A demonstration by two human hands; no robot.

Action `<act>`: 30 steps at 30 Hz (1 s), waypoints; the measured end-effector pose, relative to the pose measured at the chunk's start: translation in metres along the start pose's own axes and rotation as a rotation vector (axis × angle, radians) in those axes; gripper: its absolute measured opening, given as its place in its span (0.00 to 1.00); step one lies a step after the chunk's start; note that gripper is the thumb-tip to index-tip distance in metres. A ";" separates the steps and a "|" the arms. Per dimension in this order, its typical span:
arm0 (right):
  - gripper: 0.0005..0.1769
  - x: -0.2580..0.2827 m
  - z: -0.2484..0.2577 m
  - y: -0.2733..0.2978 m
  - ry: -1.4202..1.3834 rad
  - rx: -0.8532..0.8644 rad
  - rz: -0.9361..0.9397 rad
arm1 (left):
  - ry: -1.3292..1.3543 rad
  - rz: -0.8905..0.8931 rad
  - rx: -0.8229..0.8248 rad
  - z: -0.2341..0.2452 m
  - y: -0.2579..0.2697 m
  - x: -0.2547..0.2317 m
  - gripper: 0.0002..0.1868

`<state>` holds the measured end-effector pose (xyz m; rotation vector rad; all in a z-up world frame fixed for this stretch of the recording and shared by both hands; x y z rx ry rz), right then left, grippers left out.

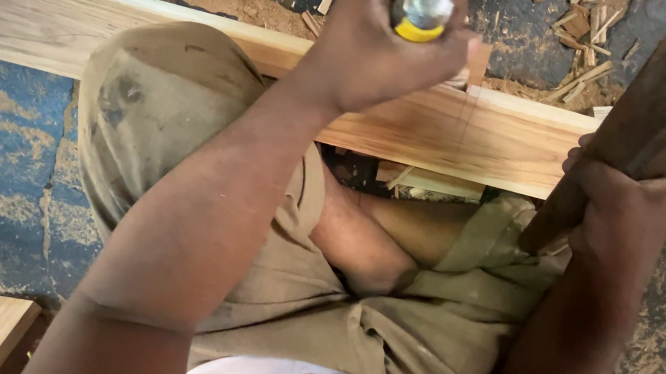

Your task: The person sits on the floor and uses a chisel and wooden mallet to carve a groove into a long wooden plank. They repeatedly strike the chisel to remove wood shavings and periodically flip the plank to work on different sections.

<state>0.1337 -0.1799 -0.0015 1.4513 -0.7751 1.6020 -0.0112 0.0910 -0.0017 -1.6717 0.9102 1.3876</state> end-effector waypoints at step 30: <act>0.27 0.002 0.001 0.007 0.070 0.043 0.074 | -0.101 -0.090 0.022 -0.009 -0.001 -0.004 0.11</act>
Point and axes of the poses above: each hand's wrist, its own y-axis away from the middle knuckle, its own z-axis out of the back of the hand, x = y × z, the point moved 5 cm from there along -y, towards the middle knuckle, and after that the axes turned 12 degrees about z, right-handed, at the moved point
